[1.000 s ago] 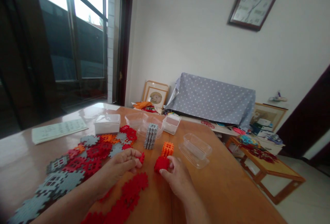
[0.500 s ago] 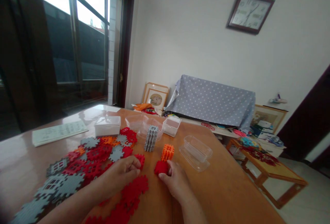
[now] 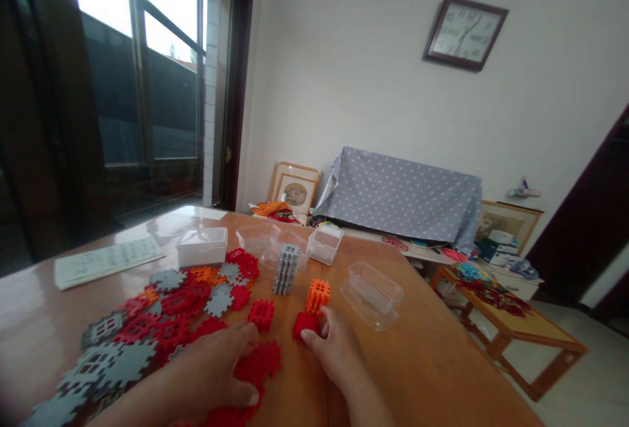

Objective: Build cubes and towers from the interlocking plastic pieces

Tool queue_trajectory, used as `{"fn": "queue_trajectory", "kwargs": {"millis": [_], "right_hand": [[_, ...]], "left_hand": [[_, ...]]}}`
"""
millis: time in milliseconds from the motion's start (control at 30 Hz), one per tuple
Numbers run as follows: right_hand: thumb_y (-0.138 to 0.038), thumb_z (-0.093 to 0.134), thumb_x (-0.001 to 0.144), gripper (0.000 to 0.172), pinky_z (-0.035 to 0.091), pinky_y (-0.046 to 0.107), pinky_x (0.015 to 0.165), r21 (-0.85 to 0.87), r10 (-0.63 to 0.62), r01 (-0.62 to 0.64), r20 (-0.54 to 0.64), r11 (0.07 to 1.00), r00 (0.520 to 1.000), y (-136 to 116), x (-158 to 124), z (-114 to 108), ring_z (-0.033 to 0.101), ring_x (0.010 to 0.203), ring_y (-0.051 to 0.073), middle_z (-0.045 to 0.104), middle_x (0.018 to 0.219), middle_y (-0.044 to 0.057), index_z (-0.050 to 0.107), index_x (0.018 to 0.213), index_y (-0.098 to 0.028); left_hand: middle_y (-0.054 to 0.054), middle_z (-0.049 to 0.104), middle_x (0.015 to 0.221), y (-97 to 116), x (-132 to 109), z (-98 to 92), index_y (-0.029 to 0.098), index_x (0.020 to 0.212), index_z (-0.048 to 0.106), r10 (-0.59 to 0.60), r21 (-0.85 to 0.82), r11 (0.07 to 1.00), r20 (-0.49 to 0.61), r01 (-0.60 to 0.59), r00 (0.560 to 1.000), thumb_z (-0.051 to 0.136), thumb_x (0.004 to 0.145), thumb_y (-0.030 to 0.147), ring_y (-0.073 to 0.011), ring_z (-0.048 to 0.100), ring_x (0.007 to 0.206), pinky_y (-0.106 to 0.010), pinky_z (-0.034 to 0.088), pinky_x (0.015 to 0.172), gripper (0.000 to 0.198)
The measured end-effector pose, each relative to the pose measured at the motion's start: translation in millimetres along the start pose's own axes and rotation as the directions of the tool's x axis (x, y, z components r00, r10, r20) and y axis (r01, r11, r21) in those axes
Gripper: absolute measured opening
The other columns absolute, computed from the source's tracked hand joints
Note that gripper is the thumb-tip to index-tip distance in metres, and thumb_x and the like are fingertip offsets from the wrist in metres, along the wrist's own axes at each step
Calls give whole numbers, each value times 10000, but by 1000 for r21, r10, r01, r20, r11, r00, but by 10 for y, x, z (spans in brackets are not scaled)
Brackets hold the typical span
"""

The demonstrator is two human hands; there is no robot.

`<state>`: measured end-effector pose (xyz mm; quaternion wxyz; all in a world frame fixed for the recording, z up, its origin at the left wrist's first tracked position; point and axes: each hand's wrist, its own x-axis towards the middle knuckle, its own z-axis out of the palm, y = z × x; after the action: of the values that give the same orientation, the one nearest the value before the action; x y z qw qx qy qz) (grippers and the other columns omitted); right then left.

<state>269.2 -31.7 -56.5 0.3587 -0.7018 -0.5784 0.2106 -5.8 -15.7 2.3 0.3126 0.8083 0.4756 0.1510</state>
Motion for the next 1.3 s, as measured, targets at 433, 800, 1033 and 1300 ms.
{"fn": "queue_trajectory", "kwargs": {"millis": [433, 800, 1033, 1300], "right_hand": [[-525, 577, 879, 394, 425, 301, 662, 97, -112, 125, -134, 987, 985, -310, -96, 33, 608, 714, 202, 670, 770, 25, 704, 1083, -212], [-562, 650, 853, 394, 358, 221, 531, 631, -151, -33, 236, 775, 960, -689, -354, 227, 491, 557, 103, 585, 663, -28, 637, 875, -169], [-530, 690, 832, 354, 329, 202, 514, 728, -34, -129, 204, 673, 978, -741, -371, 127, 479, 538, 89, 594, 670, -29, 633, 879, -183], [-487, 659, 873, 358, 451, 236, 588, 789, -85, -101, 190, 605, 978, -748, -376, 118, 597, 646, 123, 681, 845, 51, 677, 1014, -158]], "left_hand": [[-99, 687, 974, 65, -21, -13, 218, 948, 684, 88, 43, 995, -40, -86, 995, 676, 607, 244, -329, 633, 907, -379, 442, 758, 342], [-80, 602, 1266, 149, 21, 70, 272, 1255, 587, 370, -40, 922, -207, -386, 906, 643, 717, 161, -283, 539, 1186, -373, 407, 1020, 552], [-94, 597, 1273, 147, 141, 225, 245, 1326, 516, 233, -430, 831, -304, -352, 924, 649, 751, 165, -265, 545, 1183, -397, 414, 1036, 596], [-28, 668, 841, 187, 186, 87, 156, 1187, 552, 112, -853, 509, -68, -117, 991, 685, 828, 328, -155, 616, 759, -290, 447, 744, 420]]}}
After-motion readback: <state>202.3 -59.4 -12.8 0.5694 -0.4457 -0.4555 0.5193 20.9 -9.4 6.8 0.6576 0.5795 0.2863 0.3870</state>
